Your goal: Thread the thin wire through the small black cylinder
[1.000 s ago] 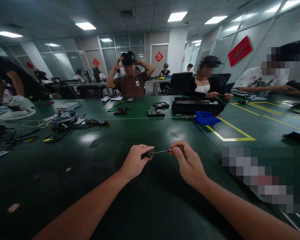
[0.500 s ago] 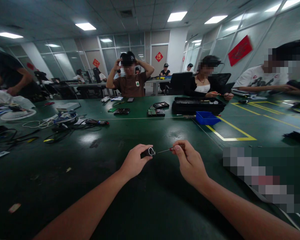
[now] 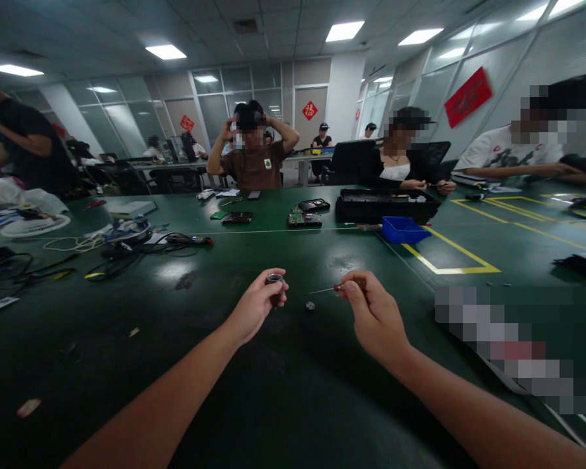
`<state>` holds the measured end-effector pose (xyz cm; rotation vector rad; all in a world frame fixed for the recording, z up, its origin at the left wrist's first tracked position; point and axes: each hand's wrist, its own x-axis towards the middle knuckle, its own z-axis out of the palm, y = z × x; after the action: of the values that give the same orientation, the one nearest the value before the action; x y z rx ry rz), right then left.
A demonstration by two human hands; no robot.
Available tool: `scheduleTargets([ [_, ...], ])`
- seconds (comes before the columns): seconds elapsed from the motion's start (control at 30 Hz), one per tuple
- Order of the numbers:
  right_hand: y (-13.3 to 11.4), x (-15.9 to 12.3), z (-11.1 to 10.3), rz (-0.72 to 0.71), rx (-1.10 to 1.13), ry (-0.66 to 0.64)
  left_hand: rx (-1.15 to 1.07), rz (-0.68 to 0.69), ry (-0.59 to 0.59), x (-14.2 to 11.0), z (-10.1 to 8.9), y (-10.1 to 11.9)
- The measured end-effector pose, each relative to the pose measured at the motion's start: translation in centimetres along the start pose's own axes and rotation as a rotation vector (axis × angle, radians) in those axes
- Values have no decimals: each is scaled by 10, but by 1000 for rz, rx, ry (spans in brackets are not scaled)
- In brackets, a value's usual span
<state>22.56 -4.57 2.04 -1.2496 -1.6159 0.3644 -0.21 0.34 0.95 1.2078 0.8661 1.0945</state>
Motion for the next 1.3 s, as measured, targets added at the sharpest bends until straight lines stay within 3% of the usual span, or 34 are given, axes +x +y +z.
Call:
scheduleTargets([
  [0.1,0,0,-1,-3,0,14,179,-10,-51,0,2,3],
  [0.3,2,1,-2,-2,22,45,762,55,-84,8,6,12],
  [0.47,2,1,-3,-2,38,48,1139,173,-207,22,11,-1],
  [0.67,3,2,-2,23,41,18,1358,168,-328,34,25,-16],
  [0.8,4,2,-1,28,43,14,1273,169,-343,34,23,-11],
  [0.9,4,1,-1,25,62,-2,1119,144,-293,32,8,-2],
  [1.03,4,1,0,21,77,-19,940,62,-157,25,-25,18],
  [1.2,5,1,2,32,69,-34,843,-35,131,10,-85,47],
  [1.3,5,1,2,27,64,-42,587,-99,335,-4,-127,59],
])
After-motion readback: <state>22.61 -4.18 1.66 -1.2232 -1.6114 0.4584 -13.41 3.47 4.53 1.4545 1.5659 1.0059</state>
